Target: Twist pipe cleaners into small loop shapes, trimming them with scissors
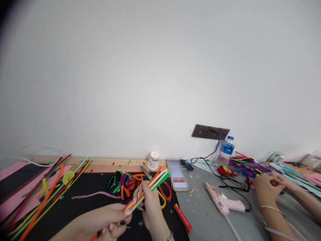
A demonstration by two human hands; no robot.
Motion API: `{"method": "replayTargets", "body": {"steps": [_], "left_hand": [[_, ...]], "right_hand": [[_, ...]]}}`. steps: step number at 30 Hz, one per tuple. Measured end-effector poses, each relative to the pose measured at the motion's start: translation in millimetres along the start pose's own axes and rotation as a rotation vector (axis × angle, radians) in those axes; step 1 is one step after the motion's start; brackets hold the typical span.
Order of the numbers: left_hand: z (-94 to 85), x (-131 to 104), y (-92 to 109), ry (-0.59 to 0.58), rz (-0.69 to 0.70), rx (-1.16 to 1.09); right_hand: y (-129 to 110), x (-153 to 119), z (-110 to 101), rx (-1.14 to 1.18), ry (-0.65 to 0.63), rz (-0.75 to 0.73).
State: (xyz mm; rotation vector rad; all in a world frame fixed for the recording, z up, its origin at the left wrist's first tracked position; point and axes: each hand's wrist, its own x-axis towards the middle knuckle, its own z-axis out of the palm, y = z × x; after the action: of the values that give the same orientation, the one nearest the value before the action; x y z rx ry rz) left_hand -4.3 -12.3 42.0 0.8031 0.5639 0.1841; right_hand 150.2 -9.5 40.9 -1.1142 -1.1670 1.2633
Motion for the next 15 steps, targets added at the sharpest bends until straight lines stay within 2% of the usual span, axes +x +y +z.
{"method": "replayTargets", "body": {"steps": [15], "left_hand": [[-5.2, -1.1, -0.2, 0.008, -0.033, 0.002]], "right_hand": [[-6.4, -0.6, -4.1, -0.084, -0.023, -0.044]]}}
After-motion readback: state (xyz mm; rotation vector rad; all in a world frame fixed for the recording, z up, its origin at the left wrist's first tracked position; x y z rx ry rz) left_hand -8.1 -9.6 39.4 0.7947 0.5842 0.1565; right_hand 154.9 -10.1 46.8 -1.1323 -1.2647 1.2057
